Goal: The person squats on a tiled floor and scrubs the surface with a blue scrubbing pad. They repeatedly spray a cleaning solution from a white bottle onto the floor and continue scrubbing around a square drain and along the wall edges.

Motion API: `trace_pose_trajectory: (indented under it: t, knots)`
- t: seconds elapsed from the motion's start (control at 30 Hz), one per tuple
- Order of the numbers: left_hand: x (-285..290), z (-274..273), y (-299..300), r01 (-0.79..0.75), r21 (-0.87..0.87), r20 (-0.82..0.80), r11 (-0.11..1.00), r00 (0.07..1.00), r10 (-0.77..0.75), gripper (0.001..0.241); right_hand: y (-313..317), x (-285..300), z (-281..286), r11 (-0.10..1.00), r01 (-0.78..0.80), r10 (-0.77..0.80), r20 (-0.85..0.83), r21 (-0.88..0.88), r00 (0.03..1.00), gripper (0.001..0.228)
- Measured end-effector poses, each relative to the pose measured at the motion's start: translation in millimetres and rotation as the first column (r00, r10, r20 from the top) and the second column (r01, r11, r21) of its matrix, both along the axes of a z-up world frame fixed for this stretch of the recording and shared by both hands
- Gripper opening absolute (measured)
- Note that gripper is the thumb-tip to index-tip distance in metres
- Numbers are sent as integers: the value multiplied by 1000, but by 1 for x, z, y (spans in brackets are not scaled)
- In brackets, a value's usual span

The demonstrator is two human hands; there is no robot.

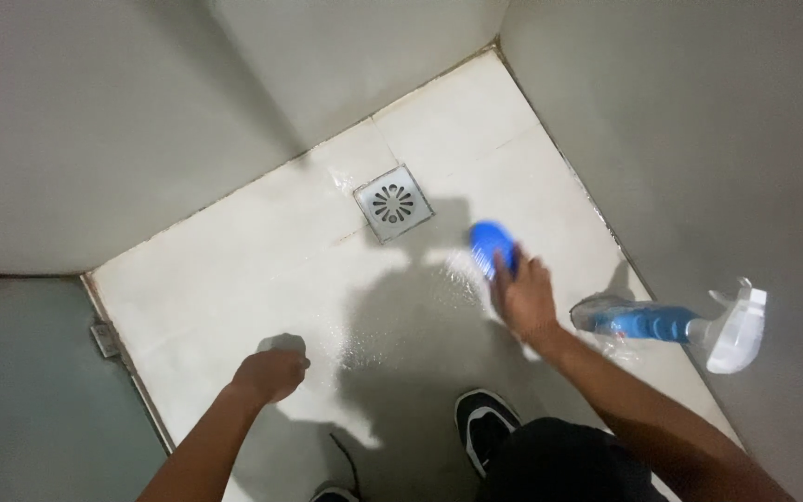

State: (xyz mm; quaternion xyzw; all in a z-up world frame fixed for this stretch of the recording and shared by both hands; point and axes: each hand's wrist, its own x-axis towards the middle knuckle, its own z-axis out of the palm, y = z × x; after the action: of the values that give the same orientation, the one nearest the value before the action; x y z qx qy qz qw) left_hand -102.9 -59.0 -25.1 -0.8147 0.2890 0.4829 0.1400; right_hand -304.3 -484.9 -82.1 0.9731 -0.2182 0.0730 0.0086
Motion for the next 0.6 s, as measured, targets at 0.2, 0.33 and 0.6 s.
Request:
trace_pose_trajectory:
  t: [0.2, 0.33, 0.6]
  knots:
    - [5, 15, -10, -7, -40, 43, 999, 999, 9, 42, -23, 4, 15, 999, -16, 12, -119, -30, 993, 52]
    - [-1, 38, -17, -23, -44, 18, 999, 1000, 24, 47, -29, 19, 22, 968, 252, -251, 44, -9, 967, 53]
    - [2, -8, 7, 29, -10, 31, 1000, 999, -29, 45, 16, -10, 29, 981, -33, 67, -174, 190, 982, 51]
